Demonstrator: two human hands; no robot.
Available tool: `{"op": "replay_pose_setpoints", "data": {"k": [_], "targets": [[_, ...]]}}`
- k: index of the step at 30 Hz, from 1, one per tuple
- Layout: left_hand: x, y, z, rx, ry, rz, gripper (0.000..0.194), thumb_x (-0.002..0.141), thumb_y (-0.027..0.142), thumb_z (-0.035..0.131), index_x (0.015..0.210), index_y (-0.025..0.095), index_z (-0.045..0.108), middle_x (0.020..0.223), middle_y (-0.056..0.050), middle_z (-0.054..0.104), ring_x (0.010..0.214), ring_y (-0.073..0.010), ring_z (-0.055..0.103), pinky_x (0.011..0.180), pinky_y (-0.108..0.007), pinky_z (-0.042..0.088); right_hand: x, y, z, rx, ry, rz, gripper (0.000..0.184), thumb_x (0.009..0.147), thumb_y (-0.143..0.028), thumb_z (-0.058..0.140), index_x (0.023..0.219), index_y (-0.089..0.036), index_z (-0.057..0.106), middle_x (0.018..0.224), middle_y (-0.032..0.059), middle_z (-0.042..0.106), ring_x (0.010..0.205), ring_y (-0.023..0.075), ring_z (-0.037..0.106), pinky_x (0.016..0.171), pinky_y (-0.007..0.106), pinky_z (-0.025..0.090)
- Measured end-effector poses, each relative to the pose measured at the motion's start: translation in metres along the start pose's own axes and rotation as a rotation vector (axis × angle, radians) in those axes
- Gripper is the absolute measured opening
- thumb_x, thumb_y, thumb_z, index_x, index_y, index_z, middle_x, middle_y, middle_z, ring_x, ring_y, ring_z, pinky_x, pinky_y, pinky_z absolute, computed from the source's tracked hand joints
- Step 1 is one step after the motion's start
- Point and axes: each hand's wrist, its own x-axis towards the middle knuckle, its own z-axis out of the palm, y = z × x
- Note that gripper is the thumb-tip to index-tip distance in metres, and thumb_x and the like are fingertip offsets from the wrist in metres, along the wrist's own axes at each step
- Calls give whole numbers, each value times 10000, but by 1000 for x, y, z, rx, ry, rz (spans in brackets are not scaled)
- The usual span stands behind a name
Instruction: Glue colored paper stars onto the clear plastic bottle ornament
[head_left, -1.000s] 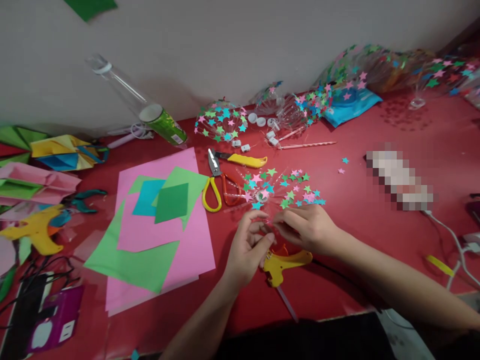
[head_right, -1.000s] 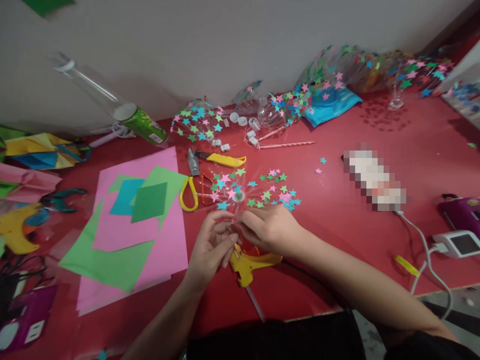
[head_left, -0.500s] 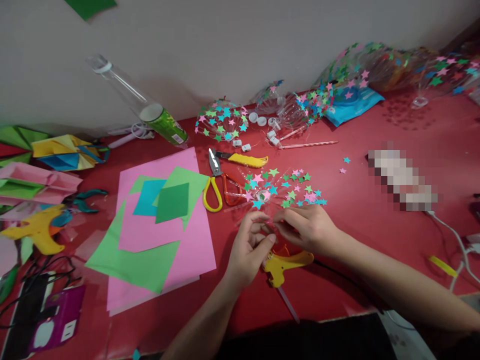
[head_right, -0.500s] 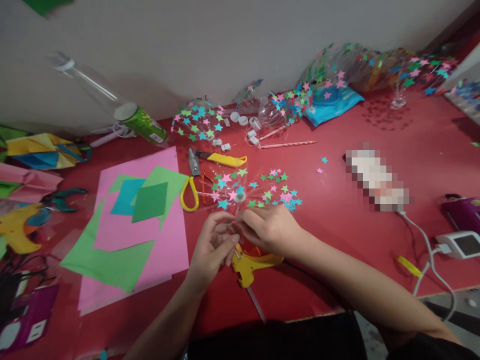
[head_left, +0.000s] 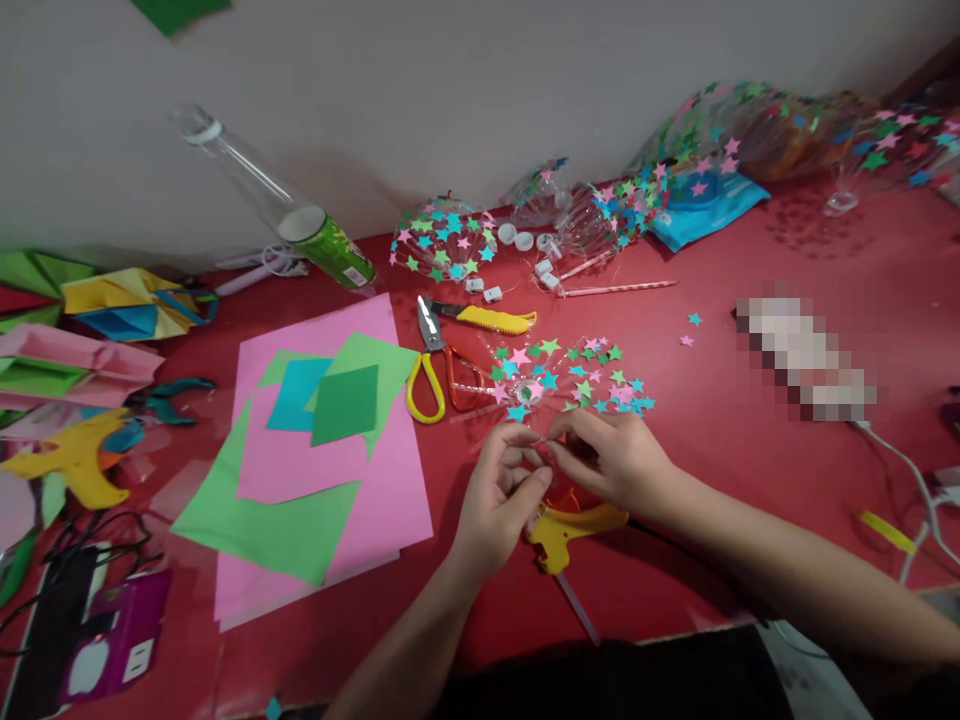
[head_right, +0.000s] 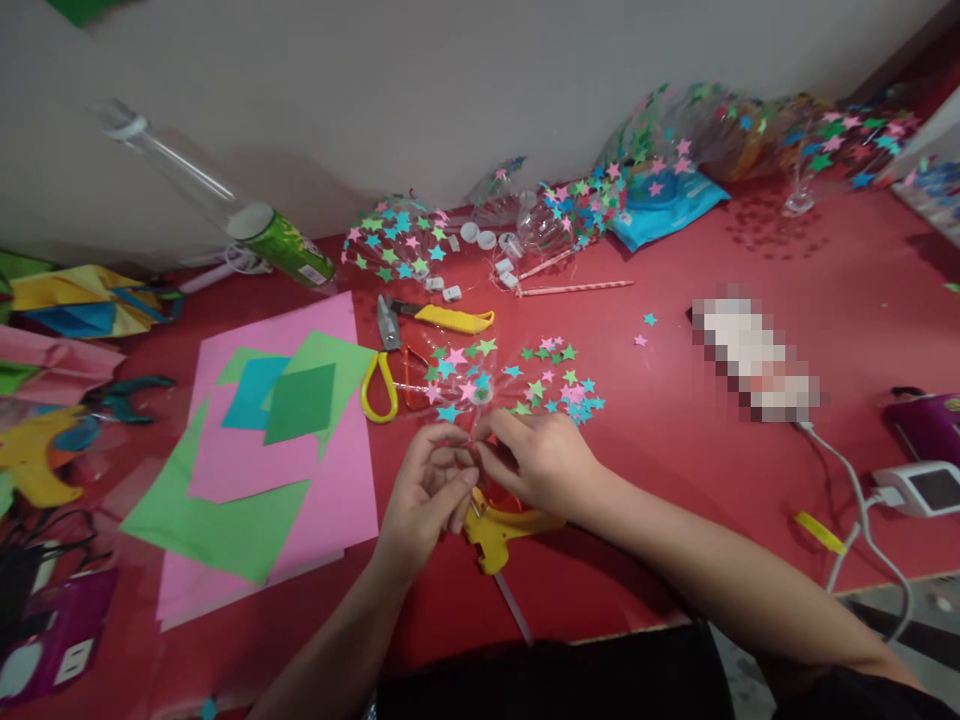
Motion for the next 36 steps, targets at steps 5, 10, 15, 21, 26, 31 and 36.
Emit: {"op": "replay_pose_setpoints", "data": {"k": [5,10,15,21,26,31,36], "targets": [[1,2,4,6,21,0,195,897,353,563,995,217,464,583,104,516,283,-6,382,310,-115,265,-1,-1,2,17,-7,44,137,917,-264,494,838,-175,562,543,-62,532,439,48,439,460,176,317],[3,1,7,13,36,-1,198,923,403,519,963,217,466,424,137,417,254,-32,356,308,-117,237,-2,-2,4,9,-19,67,151,917,-275,481,844,-177,570,537,-56,550,438,54,453,462,184,313],[5,-1,7,8,48,0,183,930,393,510,949,217,463,398,137,408,248,-40,358,299,-115,220,-2,-3,4,5,-15,59,155,913,-274,484,825,-177,567,536,-52,556,445,58,463,468,184,315],[4,-1,8,-1,58,-15,167,936,380,504,946,220,459,393,136,418,252,-40,360,300,-106,228,-2,-5,4,23,-27,70,125,910,-254,491,832,-179,553,541,-54,573,444,55,483,466,176,312],[4,-2,8,-31,55,-13,162,927,371,521,935,224,453,394,138,420,251,-41,361,299,-104,222,-2,-6,4,34,-34,86,130,910,-255,484,831,-179,554,530,-51,573,435,59,480,463,183,308],[5,-3,6,-57,41,-37,145,923,345,528,923,222,450,396,136,429,251,-37,366,302,-100,220,-2,-6,5,64,-47,114,111,904,-248,489,832,-182,543,538,-50,591,433,58,485,464,180,312],[6,-3,4,-96,17,-61,142,920,334,531,915,227,438,451,126,487,256,-27,377,296,-92,211,-2,-7,5,83,-50,131,102,896,-242,496,824,-181,534,528,-54,587,431,58,488,466,178,312]]}}
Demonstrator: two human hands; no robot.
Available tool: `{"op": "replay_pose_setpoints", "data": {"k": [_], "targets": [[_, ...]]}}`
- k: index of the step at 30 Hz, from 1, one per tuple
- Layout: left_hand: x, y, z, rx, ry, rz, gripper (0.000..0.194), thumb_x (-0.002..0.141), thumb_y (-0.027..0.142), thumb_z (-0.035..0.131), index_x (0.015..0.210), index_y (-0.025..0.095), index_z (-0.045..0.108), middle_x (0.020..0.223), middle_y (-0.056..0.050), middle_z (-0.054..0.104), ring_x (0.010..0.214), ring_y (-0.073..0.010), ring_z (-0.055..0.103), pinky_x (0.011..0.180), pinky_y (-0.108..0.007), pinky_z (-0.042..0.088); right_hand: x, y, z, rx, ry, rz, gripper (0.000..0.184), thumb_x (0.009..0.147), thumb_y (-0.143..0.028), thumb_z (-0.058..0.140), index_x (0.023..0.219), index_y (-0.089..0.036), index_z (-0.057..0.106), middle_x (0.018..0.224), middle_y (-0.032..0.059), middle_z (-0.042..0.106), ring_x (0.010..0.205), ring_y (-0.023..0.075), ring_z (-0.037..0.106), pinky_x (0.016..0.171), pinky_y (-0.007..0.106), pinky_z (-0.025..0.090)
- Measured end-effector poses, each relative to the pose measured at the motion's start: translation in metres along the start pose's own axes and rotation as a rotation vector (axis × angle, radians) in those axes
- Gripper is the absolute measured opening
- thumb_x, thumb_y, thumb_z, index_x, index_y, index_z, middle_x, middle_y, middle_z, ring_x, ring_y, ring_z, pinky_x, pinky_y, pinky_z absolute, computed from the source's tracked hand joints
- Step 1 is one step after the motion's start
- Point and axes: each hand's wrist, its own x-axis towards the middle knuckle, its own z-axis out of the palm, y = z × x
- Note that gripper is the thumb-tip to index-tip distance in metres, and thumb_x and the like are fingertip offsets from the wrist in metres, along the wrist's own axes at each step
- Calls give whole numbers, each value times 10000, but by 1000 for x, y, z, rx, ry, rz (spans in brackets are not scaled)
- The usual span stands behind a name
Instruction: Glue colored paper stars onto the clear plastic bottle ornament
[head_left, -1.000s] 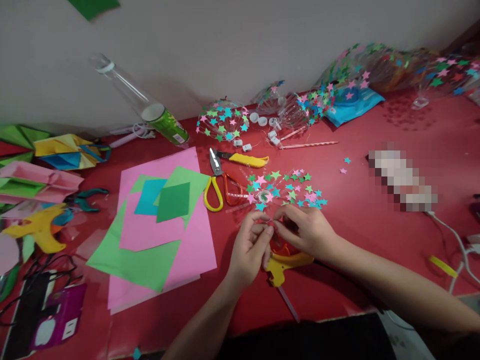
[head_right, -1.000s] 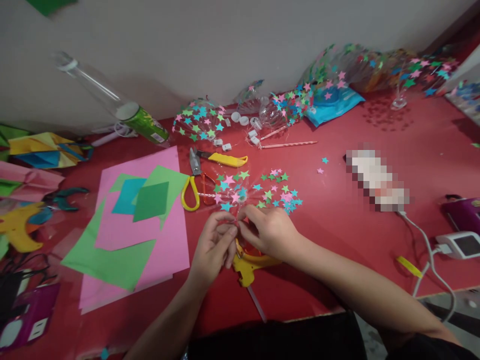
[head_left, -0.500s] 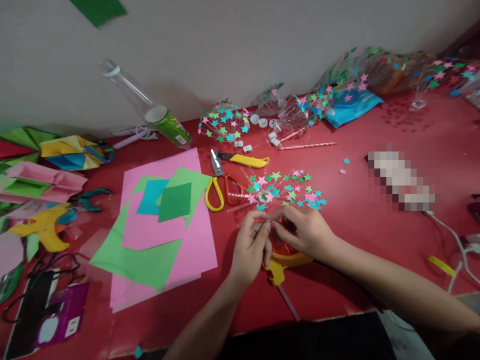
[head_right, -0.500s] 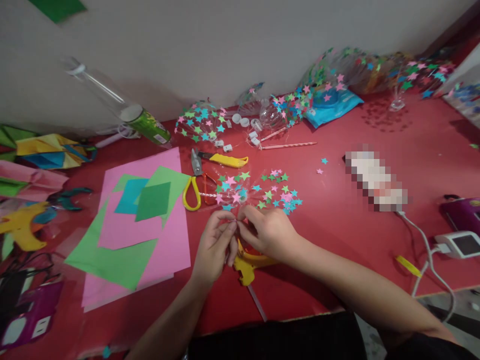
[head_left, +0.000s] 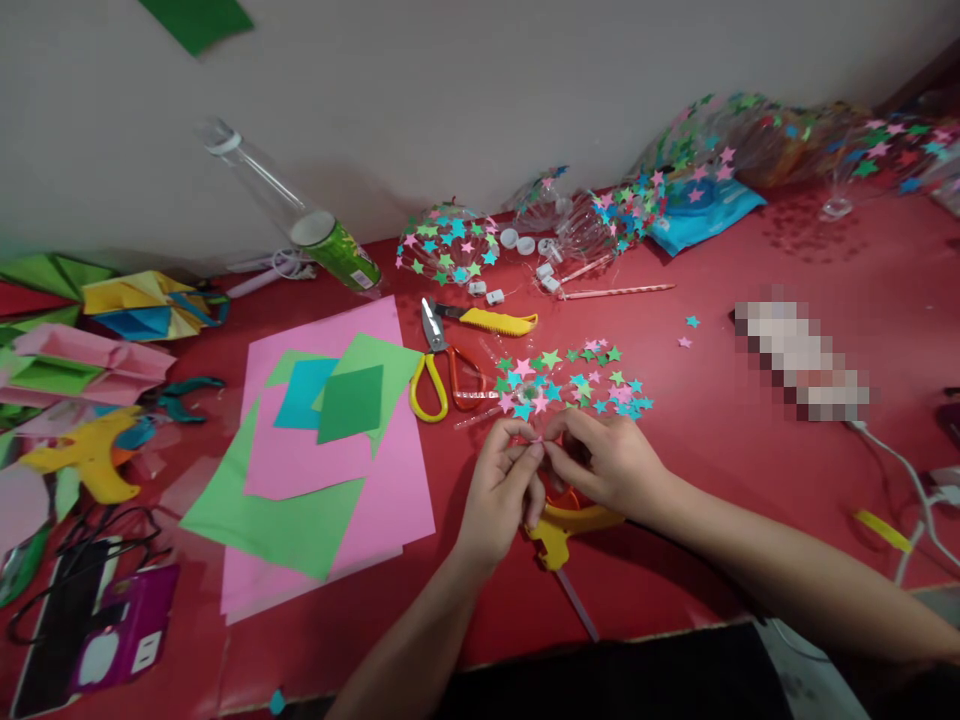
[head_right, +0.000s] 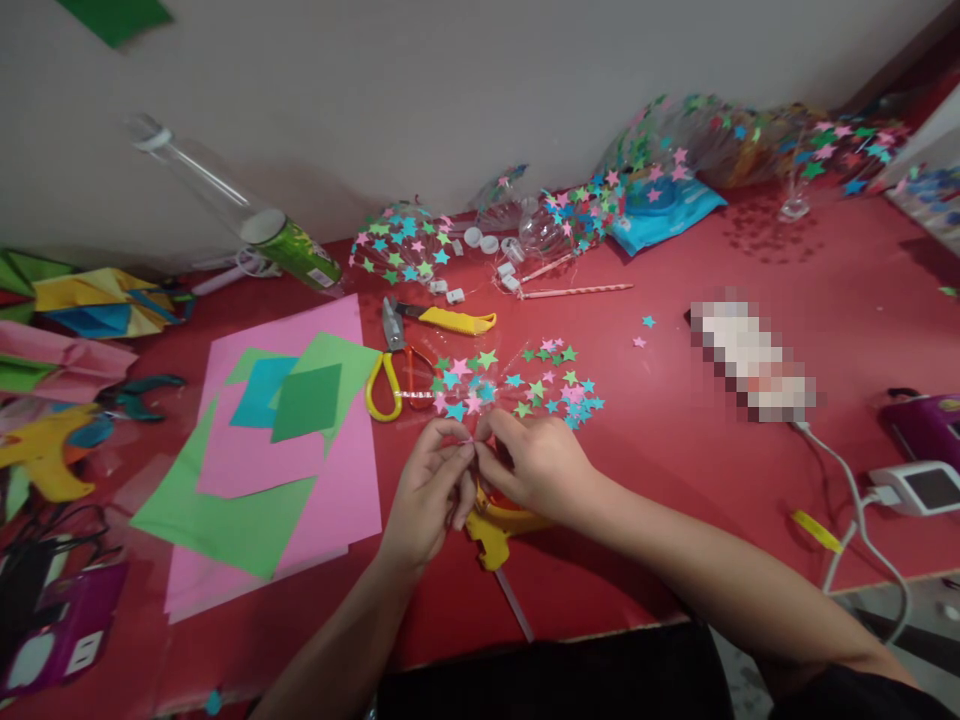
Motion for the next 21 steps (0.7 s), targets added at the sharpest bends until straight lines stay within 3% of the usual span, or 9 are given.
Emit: {"op": "replay_pose_setpoints", "data": {"k": [11,16,21], "targets": [[1,0,0,-26,16,-5,140,907,324,549,899,230,445,467,127,480,258,-19,380,297,-83,220,1,-2,-1,15,-2,6,104,887,-243,500,827,-173,548,535,-52,570,431,53,474,461,173,316],[0,-1,-1,-22,0,-9,131,910,325,534,917,234,439,479,127,485,261,-24,390,289,-85,218,1,-2,-2,1,-11,29,175,909,-295,494,930,-154,596,527,-56,539,426,56,447,462,177,318],[0,-1,0,34,6,20,127,916,320,520,910,225,436,415,140,429,264,-29,370,298,-88,221,0,0,0,-39,2,33,203,923,-296,466,849,-162,601,577,-29,578,441,57,441,470,186,313]]}}
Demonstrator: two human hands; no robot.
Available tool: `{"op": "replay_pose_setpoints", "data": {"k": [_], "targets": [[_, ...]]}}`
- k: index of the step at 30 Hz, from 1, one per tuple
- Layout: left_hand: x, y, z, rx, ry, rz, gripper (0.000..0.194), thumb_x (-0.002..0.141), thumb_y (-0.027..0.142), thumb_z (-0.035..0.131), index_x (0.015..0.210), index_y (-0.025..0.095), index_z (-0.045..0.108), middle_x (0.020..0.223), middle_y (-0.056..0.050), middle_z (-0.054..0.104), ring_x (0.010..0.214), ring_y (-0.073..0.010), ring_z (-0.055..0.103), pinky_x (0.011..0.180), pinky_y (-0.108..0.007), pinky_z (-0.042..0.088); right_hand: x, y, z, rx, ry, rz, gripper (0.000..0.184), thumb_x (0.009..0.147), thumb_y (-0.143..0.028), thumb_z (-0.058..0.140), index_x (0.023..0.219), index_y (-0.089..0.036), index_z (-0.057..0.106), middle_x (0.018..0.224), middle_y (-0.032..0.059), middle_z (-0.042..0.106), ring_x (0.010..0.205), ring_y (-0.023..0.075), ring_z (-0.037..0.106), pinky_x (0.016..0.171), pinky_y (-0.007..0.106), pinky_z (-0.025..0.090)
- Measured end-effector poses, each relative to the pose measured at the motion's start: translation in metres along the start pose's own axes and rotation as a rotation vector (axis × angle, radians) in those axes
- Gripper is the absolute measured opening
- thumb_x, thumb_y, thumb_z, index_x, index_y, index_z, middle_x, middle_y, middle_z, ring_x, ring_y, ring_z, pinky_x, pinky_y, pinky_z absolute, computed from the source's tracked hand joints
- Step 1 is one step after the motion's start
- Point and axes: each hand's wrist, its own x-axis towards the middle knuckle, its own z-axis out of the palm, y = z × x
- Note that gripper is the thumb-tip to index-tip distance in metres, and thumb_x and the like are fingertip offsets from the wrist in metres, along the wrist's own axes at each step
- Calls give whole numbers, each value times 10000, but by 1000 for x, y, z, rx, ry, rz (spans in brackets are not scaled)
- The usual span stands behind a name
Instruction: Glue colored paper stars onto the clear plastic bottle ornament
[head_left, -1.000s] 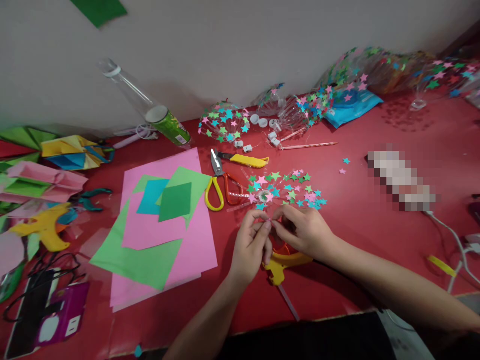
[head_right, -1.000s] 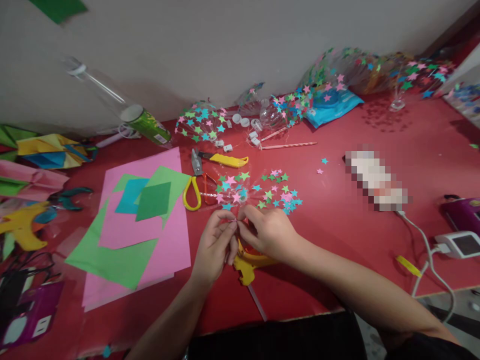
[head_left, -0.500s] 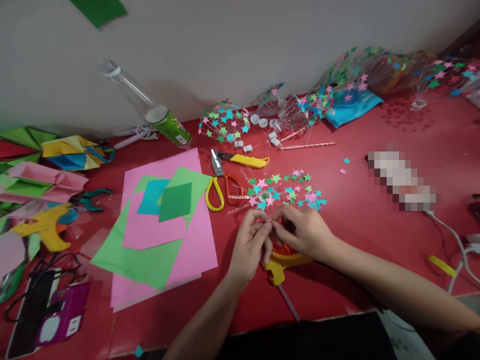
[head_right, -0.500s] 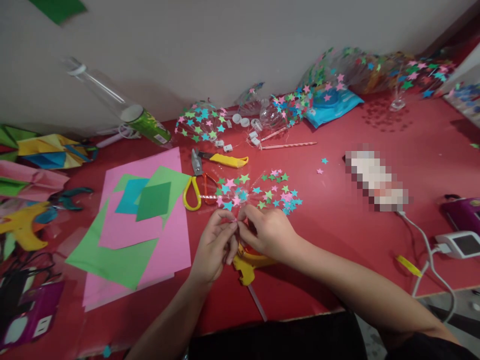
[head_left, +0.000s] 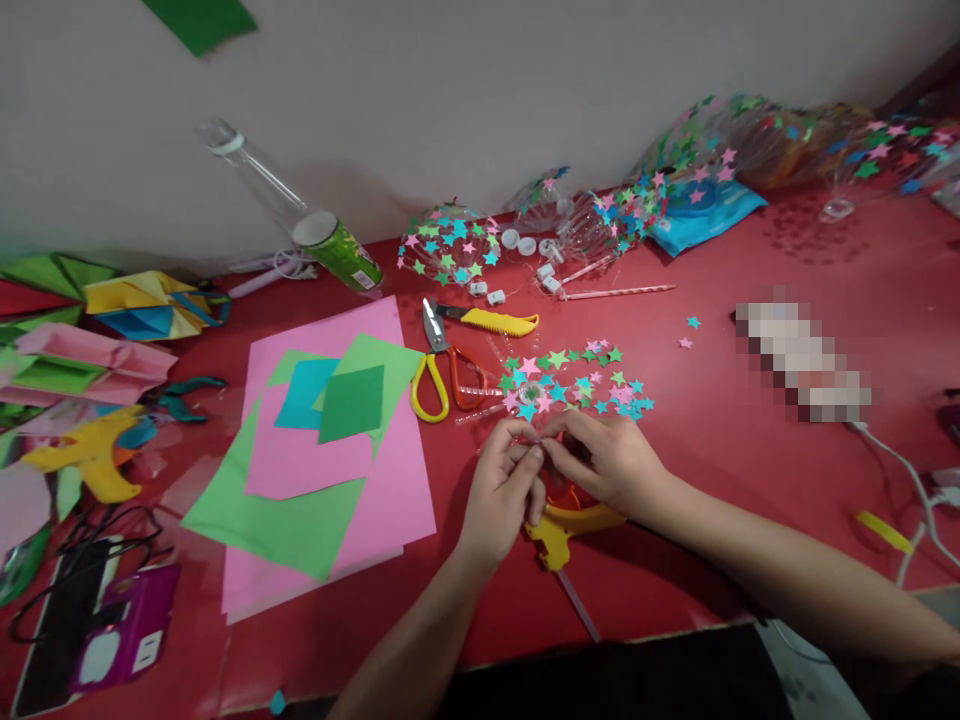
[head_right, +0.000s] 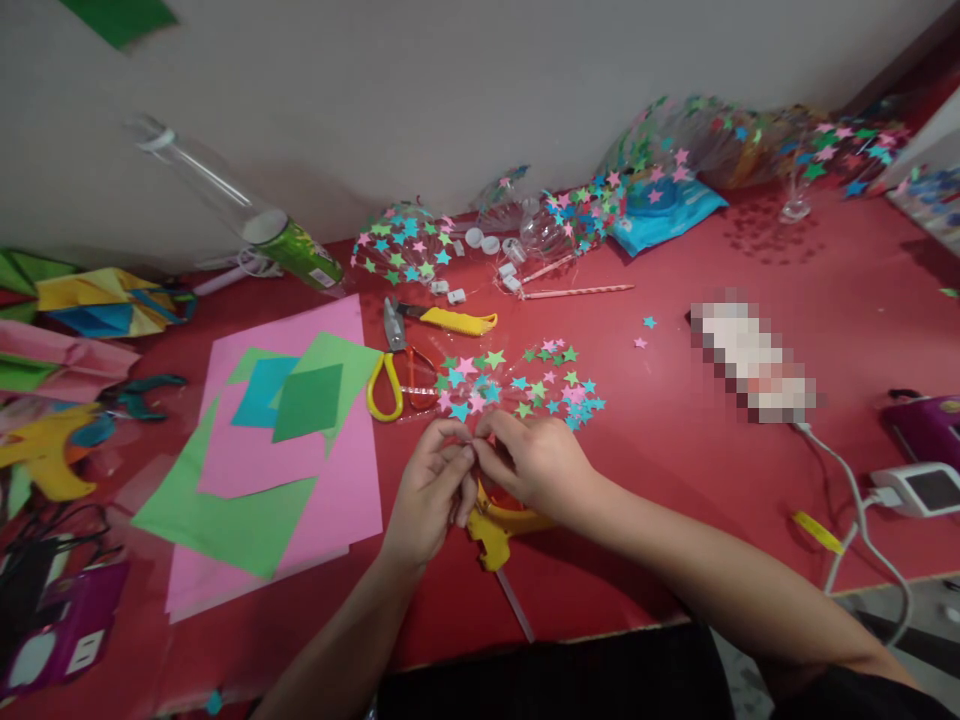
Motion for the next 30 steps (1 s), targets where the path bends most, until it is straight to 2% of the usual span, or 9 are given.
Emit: {"op": "replay_pose_setpoints", "data": {"k": [4,10,15,24,30], "targets": [[-1,4,3,47,52,-8,169,894,342,541,892,217,429,435,133,461,273,-32,382,298,-98,226,1,1,2,16,-9,4,206,914,-303,458,824,-169,586,571,-28,572,455,63,450,473,185,317],[-5,10,6,116,89,-35,198,887,378,539,920,208,442,394,118,487,270,-61,389,303,-130,260,3,2,3,60,-18,60,185,900,-289,448,837,-179,583,657,-1,637,528,76,529,511,179,365],[-4,11,6,127,146,-8,169,883,347,535,887,202,448,407,110,498,292,-67,436,331,-141,304,4,0,0,102,-39,67,149,870,-298,505,844,-182,595,591,-38,581,479,60,482,487,167,344],[-5,10,5,92,117,11,173,869,313,561,960,197,470,459,116,505,289,-46,423,308,-123,266,6,1,-1,127,-52,93,106,845,-250,491,802,-189,567,574,-45,573,477,60,477,489,170,341],[-5,12,4,81,108,19,218,867,334,570,1004,195,472,611,65,617,300,-32,447,301,-124,274,7,2,-2,88,-18,78,138,871,-263,493,802,-186,584,586,-38,600,483,58,500,492,165,352]]}}
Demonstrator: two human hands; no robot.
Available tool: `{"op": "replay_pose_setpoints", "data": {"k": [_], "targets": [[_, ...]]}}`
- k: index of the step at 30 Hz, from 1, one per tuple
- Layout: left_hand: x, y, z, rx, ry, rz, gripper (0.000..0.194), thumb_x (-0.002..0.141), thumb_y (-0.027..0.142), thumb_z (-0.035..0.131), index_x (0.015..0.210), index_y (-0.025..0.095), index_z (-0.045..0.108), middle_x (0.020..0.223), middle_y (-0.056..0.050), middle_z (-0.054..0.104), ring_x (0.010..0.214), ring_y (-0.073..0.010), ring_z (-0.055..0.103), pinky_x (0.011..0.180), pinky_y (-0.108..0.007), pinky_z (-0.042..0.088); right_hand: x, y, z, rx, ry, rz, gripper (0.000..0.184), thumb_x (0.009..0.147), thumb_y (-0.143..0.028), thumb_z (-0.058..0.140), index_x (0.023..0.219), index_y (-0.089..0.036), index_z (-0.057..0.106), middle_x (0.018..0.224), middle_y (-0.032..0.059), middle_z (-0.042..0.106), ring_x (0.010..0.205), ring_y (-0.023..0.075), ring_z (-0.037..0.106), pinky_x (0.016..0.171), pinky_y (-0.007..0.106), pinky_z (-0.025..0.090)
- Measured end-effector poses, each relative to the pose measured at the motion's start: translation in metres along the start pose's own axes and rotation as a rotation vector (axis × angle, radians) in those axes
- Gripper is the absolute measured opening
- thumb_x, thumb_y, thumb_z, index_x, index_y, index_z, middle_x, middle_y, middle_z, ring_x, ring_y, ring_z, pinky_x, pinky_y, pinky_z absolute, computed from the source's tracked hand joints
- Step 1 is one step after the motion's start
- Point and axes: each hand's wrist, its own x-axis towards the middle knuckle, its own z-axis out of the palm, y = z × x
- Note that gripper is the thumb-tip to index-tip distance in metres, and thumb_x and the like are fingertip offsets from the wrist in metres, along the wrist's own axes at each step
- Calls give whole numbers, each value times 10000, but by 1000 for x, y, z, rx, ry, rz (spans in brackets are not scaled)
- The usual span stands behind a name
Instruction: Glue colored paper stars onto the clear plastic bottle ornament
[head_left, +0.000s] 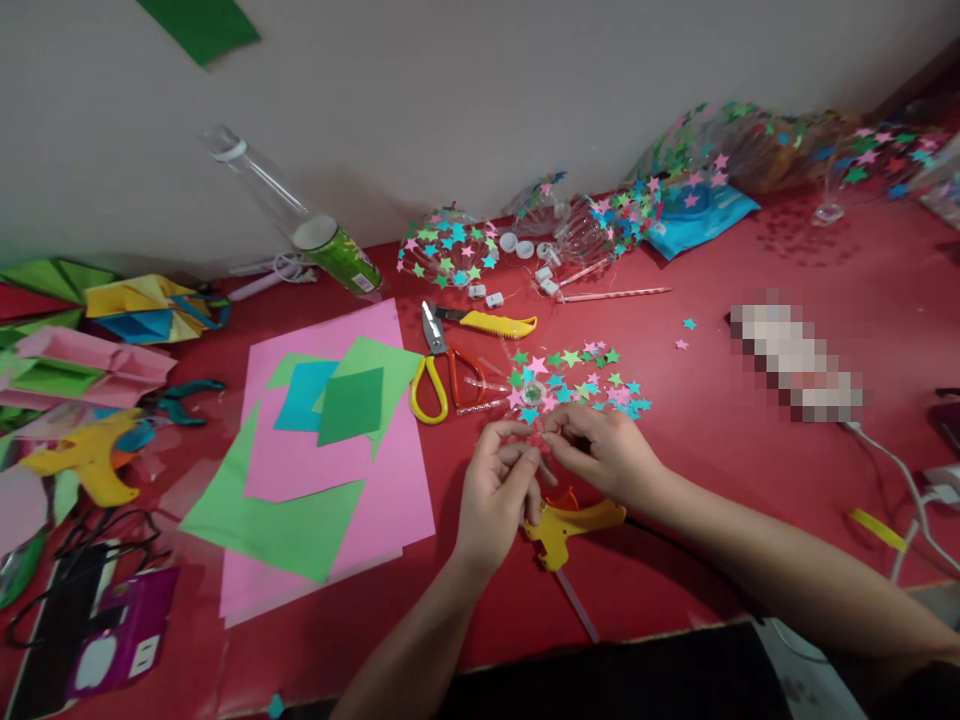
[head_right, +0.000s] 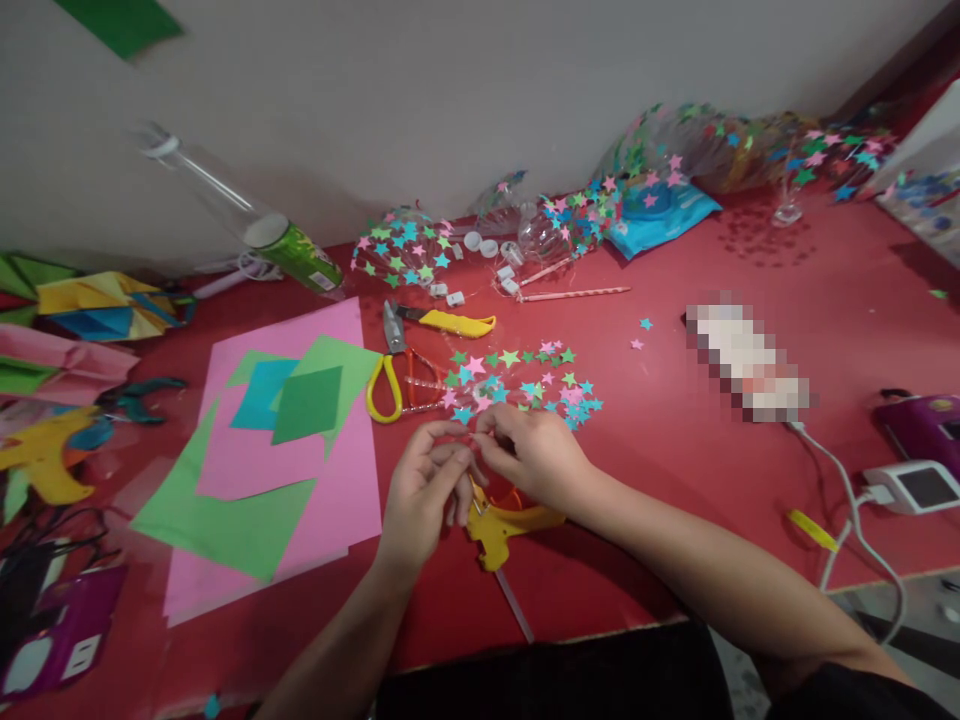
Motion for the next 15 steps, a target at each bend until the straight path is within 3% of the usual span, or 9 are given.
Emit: {"op": "replay_pose_setpoints", "data": {"k": [8,15], "targets": [[-1,3,0,11,3,14,275,863,342,581,1067,186,483,649,48,630,308,-30,445,306,-128,292,-3,1,-2,-140,126,-71,241,915,-334,464,949,-172,639,581,-20,616,443,70,460,481,197,338],[-2,4,-3,87,28,37,228,888,325,551,1064,190,499,634,54,620,307,-21,399,325,-136,295,-3,2,-2,-186,126,-71,217,907,-316,460,932,-183,629,535,-30,583,445,81,459,484,205,327]]}}
